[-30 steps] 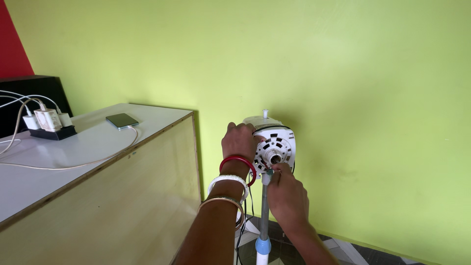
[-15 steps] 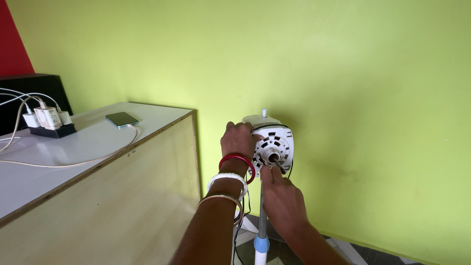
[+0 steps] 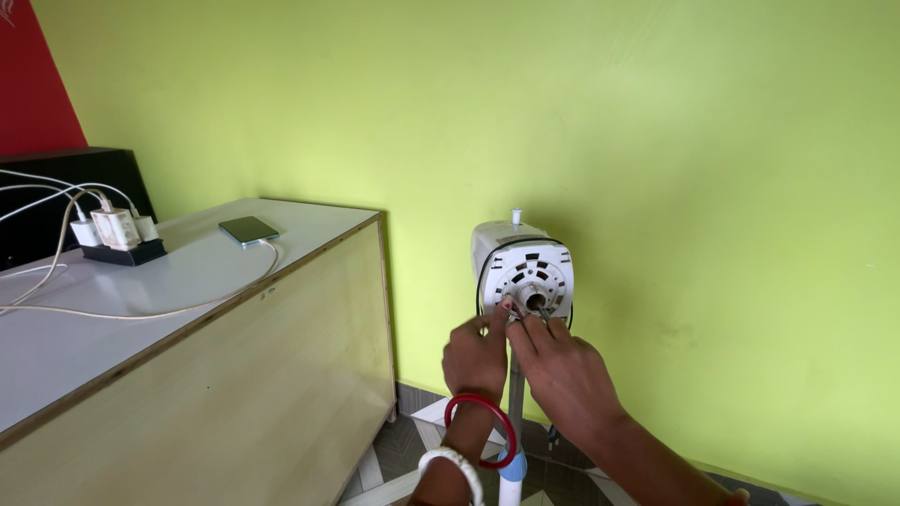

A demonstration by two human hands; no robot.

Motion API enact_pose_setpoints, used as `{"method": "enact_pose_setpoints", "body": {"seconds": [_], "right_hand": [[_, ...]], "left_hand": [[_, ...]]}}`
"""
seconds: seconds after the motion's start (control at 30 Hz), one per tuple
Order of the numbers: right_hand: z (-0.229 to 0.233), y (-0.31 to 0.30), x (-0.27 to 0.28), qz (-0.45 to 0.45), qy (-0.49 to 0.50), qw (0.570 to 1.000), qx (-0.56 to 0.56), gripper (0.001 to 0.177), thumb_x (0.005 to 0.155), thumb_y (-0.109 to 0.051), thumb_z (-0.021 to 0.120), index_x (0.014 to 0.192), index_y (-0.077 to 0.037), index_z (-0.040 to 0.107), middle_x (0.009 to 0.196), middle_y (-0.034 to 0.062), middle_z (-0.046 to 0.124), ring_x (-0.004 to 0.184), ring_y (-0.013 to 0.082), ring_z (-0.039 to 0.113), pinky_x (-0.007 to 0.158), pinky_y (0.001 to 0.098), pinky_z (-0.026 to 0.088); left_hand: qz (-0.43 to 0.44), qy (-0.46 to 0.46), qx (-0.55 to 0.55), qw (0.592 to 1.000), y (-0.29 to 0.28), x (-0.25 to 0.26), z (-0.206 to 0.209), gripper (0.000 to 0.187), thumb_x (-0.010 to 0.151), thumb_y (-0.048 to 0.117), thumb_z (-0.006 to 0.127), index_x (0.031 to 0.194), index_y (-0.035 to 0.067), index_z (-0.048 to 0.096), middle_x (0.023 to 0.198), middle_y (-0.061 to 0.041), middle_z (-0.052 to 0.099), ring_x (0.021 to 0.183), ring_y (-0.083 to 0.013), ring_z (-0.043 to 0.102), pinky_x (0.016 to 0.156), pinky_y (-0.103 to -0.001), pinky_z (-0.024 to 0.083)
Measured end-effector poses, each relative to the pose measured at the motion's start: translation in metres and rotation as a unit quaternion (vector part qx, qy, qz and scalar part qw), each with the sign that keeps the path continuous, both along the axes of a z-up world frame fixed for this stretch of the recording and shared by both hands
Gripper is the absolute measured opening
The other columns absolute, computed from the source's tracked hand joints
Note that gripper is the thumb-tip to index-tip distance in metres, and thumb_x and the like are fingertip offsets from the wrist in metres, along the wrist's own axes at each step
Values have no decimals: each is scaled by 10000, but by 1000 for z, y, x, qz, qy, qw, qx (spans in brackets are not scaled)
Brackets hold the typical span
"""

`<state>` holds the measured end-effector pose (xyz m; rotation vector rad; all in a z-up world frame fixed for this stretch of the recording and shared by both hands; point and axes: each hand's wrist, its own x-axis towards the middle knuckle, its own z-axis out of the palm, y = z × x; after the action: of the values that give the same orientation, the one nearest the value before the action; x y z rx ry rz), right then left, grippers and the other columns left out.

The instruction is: The person uses a screwdriver to remove the front grill and a plastic ring from a standing fan, then proceeds to unscrew and remove the rear motor housing. The person handles the fan components and tools throughout the process.

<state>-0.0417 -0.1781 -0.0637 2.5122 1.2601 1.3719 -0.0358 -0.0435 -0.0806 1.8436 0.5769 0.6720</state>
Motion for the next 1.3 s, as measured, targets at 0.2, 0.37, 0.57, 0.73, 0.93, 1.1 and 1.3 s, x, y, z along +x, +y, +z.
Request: {"method": "enact_pose_setpoints", "body": {"seconds": [0.2,0.37,0.57,0.73,0.93,1.1,1.3], "right_hand": [[8,-2,-9,-1,101,991,87,385,770,-38,692,1133,-108,584,1001,53,616,914,236,668,633,361,587],[15,-4,-15,-53,401,853,329,407,934,-347,648,1232,-98,526,803,136,662,692,309,684,617,420,515],[19,-1,-8,-9,508,761,403,341,990,-294,549,1278,-117,503,634,154,635,593,344,648,598,476,488],[13,-3,0,-74,375,884,269,359,978,-242,586,1259,-72,443,717,168,690,649,387,691,638,498,527],[-1,-12,1,32,97,980,172,149,915,-128,633,1023,-71,547,836,135,693,746,312,718,576,428,565],[5,-14,-7,31,160,968,192,307,894,-238,700,1145,-95,596,867,130,686,660,331,700,532,437,557],[2,-10,-17,68,200,941,265,185,929,-136,646,1072,-46,569,972,93,672,689,317,708,579,429,568]], "left_hand": [[-252,18,-342,905,3,15,-8,423,871,498,727,900,76,737,639,32,545,487,-63,363,385,-230,251],[-234,18,-417,878,-2,21,-9,417,821,523,812,916,123,746,609,98,389,490,-19,302,411,-171,243],[-191,54,-369,908,-5,24,-1,439,926,580,673,864,153,754,594,82,381,501,-68,313,463,-233,282],[-15,-17,-62,998,2,1,8,536,931,586,565,816,167,880,708,-38,738,648,-185,660,718,-344,510],[-123,17,-156,980,-2,-1,16,547,831,661,735,808,118,796,618,-27,611,574,-161,549,579,-304,418],[-226,-7,-373,900,-11,21,3,521,845,611,767,892,97,698,624,51,488,505,-55,387,430,-182,312],[-250,-21,-468,847,-11,18,3,397,863,524,756,846,152,618,664,63,474,520,-53,364,435,-191,340]]}}
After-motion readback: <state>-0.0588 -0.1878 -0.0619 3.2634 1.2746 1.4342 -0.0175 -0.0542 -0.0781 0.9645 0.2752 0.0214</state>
